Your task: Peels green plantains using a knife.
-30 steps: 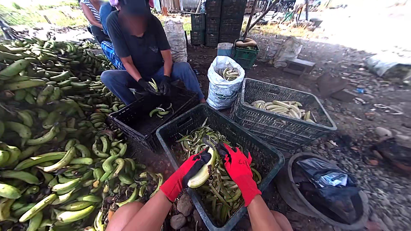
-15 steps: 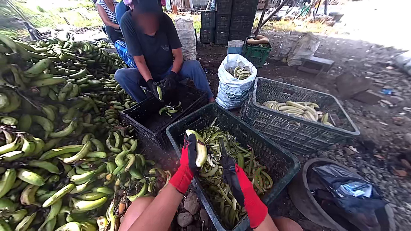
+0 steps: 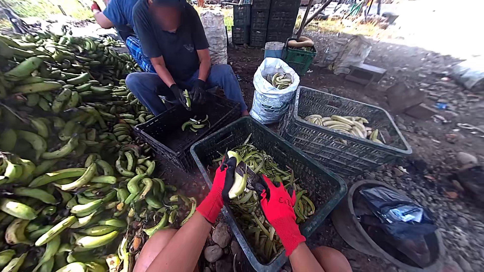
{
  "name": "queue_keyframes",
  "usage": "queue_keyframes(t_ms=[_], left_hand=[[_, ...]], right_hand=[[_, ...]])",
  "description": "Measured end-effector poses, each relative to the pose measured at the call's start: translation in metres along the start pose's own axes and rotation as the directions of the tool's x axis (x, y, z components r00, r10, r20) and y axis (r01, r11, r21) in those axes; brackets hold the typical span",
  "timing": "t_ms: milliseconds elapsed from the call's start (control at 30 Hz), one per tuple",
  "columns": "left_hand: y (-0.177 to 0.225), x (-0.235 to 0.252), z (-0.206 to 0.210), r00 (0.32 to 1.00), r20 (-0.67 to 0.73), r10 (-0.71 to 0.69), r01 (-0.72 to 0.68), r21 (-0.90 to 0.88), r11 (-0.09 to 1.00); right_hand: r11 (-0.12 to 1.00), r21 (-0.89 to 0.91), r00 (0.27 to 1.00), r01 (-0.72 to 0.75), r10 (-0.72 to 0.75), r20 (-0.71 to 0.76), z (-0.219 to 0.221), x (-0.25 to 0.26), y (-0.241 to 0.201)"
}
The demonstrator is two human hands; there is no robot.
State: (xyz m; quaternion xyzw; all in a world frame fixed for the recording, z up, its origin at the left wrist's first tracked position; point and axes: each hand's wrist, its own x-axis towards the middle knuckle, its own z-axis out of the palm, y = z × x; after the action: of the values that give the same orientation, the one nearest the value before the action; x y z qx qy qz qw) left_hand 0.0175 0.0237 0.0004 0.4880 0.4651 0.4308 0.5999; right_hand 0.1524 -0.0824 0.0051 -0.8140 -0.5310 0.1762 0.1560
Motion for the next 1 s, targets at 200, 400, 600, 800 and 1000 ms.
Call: queue_keyframes(t_ms=[200,400,600,800,1000], left_hand=[[0.006,-0.001,-0.019,0.804,0.585,-0.106,-0.096,0.303,0.948],[0.010,0.010,-0.029,0.723,0.667,-0.180,-0.110,0.368,0.923],[0.007,0.010,-0.026,0.776,0.627,-0.072,0.002,0.111,0.994],[-0.003,0.015,0.009,0.965,-0.261,-0.021,0.032,0.036,0.999],[0.006,0.000,0.011,0.957,-0.289,0.007,0.200,0.680,0.706]], right_hand=[[1.000,0.020,0.997,0.016,-0.017,0.080,-0.024,0.030,0.022],[0.998,0.062,0.990,-0.033,0.024,0.138,-0.023,0.029,0.023],[0.956,0.220,0.980,-0.195,0.181,0.081,-0.027,0.035,0.044],[0.982,0.186,0.997,-0.035,0.021,0.074,0.007,-0.009,0.002],[0.998,0.063,1.000,0.009,-0.008,-0.021,0.015,-0.025,-0.016]])
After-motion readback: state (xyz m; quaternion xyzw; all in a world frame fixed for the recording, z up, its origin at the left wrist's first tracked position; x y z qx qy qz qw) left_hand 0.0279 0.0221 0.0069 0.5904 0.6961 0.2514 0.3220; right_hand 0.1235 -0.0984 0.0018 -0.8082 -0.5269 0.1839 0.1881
